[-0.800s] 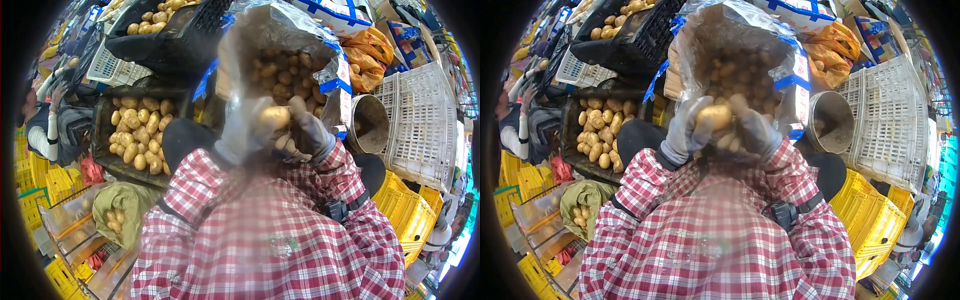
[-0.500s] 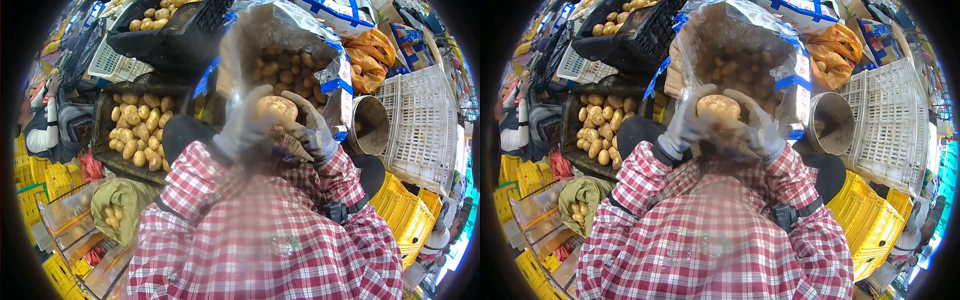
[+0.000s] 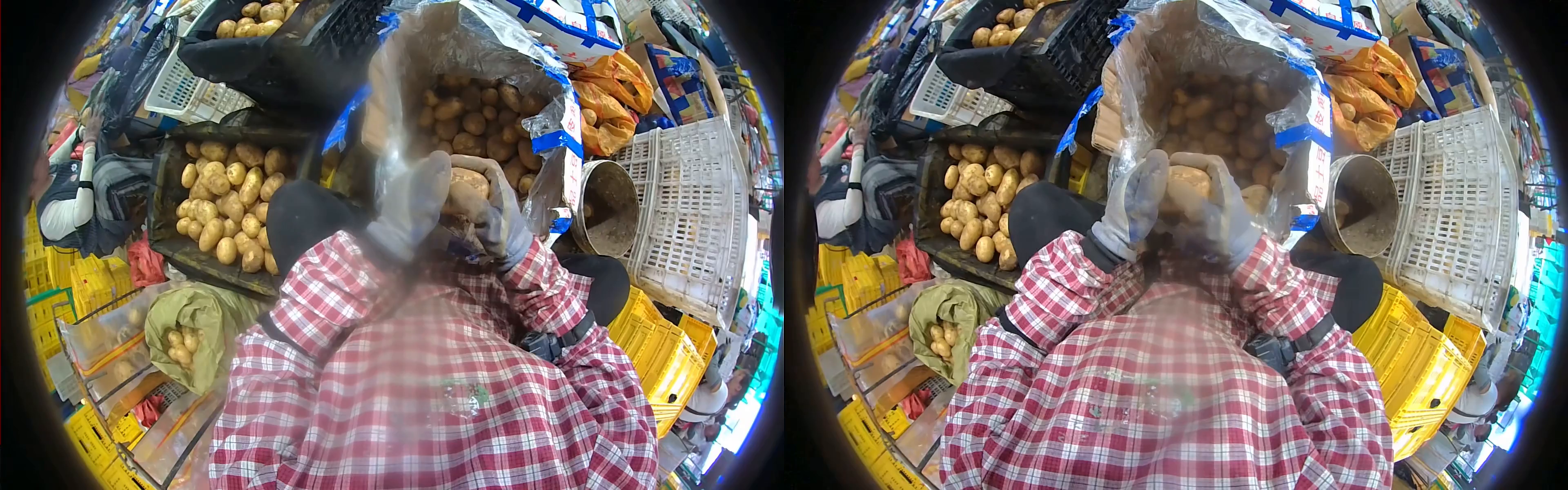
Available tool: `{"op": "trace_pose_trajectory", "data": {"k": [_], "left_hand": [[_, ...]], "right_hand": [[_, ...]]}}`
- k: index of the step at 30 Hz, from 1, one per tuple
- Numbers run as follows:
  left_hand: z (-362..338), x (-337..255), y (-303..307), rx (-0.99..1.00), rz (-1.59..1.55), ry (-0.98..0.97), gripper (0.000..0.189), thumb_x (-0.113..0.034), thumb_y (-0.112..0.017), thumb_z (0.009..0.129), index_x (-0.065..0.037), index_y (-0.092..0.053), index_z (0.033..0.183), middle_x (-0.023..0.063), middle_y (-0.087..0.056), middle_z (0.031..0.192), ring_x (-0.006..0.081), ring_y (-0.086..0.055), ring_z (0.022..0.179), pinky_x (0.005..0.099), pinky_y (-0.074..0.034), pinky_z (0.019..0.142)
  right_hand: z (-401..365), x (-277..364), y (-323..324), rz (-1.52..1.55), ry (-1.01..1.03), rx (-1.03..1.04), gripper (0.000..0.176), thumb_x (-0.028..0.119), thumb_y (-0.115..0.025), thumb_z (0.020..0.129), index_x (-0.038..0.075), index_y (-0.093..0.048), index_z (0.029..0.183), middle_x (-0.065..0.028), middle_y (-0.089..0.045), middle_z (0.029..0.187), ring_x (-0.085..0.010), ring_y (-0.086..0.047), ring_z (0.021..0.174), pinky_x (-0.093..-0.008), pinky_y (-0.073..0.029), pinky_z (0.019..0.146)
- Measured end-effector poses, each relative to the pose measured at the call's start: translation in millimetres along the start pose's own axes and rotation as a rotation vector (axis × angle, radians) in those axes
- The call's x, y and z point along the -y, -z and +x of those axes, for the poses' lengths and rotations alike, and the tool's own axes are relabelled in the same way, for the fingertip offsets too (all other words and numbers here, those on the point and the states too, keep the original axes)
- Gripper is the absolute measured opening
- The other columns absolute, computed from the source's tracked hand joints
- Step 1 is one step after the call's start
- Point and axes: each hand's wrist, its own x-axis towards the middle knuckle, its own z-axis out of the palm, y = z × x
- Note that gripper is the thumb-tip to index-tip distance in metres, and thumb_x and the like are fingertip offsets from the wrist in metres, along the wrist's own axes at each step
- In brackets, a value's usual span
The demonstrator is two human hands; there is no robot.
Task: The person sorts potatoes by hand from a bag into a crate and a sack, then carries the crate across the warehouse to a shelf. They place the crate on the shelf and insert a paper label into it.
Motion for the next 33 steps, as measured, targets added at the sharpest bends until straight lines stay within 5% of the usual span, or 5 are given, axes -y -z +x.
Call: {"op": "trace_pose_trajectory", "data": {"k": [3,9,12,22,33], "left_hand": [[0.2,-21.8,7.5,0.067,0.15,0.002,0.031,-0.028,-0.056,0.096,0.0,-0.063,0.108,0.0116,-0.066,0.096,0.0184,-0.063,0.087,0.031,-0.051,0.078],[6.4,-49.9,116.6,-0.266,0.56,-0.545,0.036,-0.025,-0.06,0.092,-0.002,-0.058,0.12,0.0151,-0.063,0.111,0.0273,-0.062,0.102,0.037,-0.05,0.089],[-12.4,-86.8,198.7,-0.454,0.522,-0.015,0.028,-0.008,-0.054,0.095,0.002,-0.058,0.121,0.0146,-0.061,0.117,0.0231,-0.058,0.109,0.0334,-0.046,0.097],[59.9,-56.5,67.7,0.471,0.511,-0.336,0.029,-0.005,-0.057,0.09,0.004,-0.059,0.118,0.0123,-0.067,0.099,0.024,-0.063,0.095,0.0334,-0.049,0.084],[64.4,26.7,37.6,0.22,-0.339,0.204,0.041,-0.022,-0.054,0.098,0.006,-0.048,0.127,0.0118,-0.06,0.112,0.0194,-0.062,0.096,0.0329,-0.05,0.088]], "right_hand": [[22.1,-1.5,9.0,-0.47,0.234,0.023,0.05,0.014,-0.078,0.066,-0.002,-0.058,0.109,-0.0186,-0.059,0.101,-0.03,-0.06,0.092,-0.0358,-0.051,0.078],[83.3,-41.0,65.5,0.399,-0.687,-0.13,0.043,0.041,-0.054,0.096,-0.001,-0.061,0.099,-0.0083,-0.06,0.081,-0.0184,-0.059,0.072,-0.0321,-0.051,0.06],[112.4,-132.6,103.8,-0.017,-0.589,0.021,0.04,0.036,-0.062,0.092,-0.001,-0.063,0.105,-0.0082,-0.062,0.082,-0.0163,-0.06,0.074,-0.0296,-0.051,0.063],[126.5,-251.8,25.2,-0.636,-0.661,1.058,0.055,0.024,-0.072,0.074,0.005,-0.059,0.124,-0.0153,-0.066,0.114,-0.0235,-0.063,0.104,-0.0346,-0.049,0.09],[106.5,-211.6,12.8,0.345,-0.634,0.339,0.061,0.031,-0.075,0.076,0.003,-0.053,0.125,-0.0113,-0.063,0.111,-0.0261,-0.062,0.1,-0.0346,-0.051,0.086]]}}
